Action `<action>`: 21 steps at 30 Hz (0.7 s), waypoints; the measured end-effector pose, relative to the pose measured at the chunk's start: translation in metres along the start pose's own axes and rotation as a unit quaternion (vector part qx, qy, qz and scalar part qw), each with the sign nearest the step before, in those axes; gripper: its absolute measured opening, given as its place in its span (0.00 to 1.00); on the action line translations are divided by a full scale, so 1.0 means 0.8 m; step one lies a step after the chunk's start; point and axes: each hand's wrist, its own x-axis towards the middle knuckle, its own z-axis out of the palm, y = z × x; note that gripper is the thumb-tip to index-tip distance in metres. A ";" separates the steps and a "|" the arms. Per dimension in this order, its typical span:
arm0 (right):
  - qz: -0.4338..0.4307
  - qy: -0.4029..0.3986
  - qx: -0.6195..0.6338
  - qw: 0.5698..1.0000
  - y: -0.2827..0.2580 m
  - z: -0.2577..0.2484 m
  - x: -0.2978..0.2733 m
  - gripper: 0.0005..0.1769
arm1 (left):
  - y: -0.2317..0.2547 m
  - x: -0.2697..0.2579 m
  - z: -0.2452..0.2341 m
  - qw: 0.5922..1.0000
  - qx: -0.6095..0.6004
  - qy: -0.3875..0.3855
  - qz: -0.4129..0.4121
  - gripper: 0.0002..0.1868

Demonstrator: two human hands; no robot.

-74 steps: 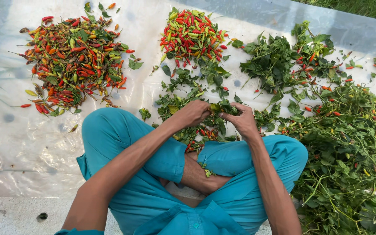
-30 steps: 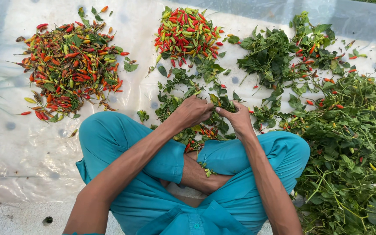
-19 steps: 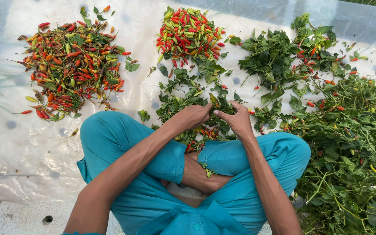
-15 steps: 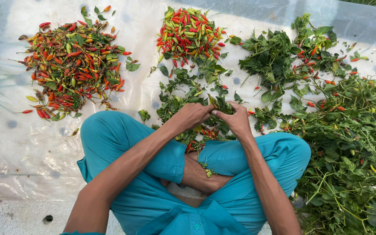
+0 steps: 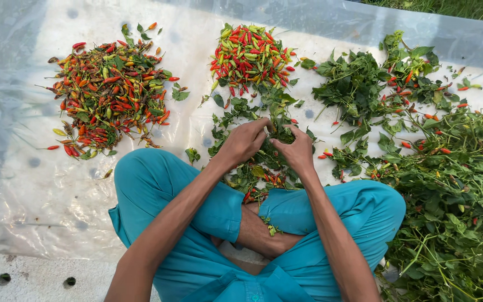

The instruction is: The person sits cross-legged on a white sheet outdoors and sorts through a pile of green chili stems and leaves. They pick individual red and green chilies from the bunches and place them into separate piles on the sheet, separating the fruit from the plant matter.

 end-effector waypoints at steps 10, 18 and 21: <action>-0.005 -0.068 0.042 0.997 -0.038 -0.017 -0.008 0.35 | -0.044 0.033 0.027 0.981 0.180 -0.066 -0.017 0.12; -0.034 -0.072 0.043 0.996 -0.029 -0.022 -0.008 0.25 | -0.048 0.022 0.020 0.980 0.178 -0.085 -0.020 0.15; -0.070 -0.070 0.033 0.995 -0.028 -0.018 -0.009 0.14 | -0.030 0.012 0.006 0.980 0.174 -0.095 -0.010 0.18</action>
